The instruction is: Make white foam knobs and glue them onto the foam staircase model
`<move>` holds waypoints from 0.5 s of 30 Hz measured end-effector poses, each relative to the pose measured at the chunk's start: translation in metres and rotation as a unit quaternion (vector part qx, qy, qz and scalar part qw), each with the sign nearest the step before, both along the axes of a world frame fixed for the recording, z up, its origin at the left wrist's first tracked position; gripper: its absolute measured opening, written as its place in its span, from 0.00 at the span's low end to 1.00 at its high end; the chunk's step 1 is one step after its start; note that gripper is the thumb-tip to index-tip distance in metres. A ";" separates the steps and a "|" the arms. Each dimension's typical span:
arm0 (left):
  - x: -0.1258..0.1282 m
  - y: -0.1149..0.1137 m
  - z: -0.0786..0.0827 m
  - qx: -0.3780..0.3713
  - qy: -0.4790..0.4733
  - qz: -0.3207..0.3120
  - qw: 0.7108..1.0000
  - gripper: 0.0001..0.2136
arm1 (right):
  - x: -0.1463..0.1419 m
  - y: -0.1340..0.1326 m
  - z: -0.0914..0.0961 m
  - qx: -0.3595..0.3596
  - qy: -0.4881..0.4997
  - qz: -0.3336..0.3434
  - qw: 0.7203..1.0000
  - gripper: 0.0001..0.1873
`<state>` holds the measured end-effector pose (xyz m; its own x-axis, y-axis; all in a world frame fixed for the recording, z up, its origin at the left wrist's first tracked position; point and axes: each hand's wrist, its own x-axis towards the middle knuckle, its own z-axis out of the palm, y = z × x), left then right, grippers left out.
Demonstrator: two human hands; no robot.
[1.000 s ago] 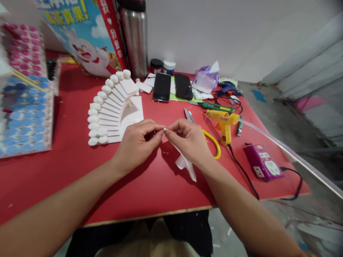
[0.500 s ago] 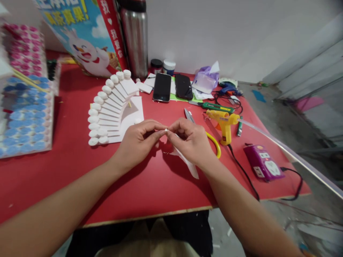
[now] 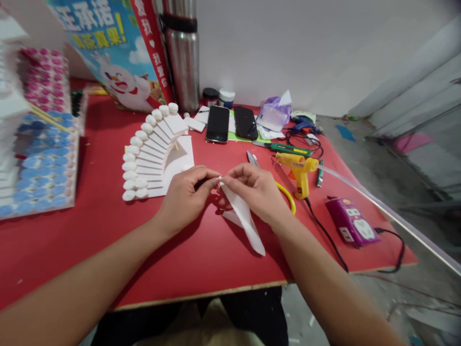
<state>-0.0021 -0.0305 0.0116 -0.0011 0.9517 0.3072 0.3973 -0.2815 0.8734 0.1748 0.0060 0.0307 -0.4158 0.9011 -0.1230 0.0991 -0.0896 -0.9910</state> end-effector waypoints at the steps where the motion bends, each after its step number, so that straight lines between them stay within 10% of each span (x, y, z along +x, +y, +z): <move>1: 0.000 0.000 0.001 -0.020 -0.029 0.001 0.999 0.07 | 0.001 0.002 0.002 -0.084 0.051 0.003 0.995 0.13; 6: -0.002 0.001 0.002 -0.055 -0.083 0.004 0.995 0.06 | 0.006 0.013 0.003 -0.303 0.180 0.119 0.928 0.16; 15: -0.001 0.001 0.000 -0.040 -0.065 -0.010 0.997 0.07 | 0.005 0.010 -0.001 -0.311 0.209 0.129 0.918 0.09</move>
<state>-0.0029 -0.0298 0.0115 -0.0161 0.9735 0.2281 0.2736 -0.2152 0.9375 0.1796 0.0158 0.0300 -0.7340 0.5748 -0.3617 -0.1802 -0.6784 -0.7122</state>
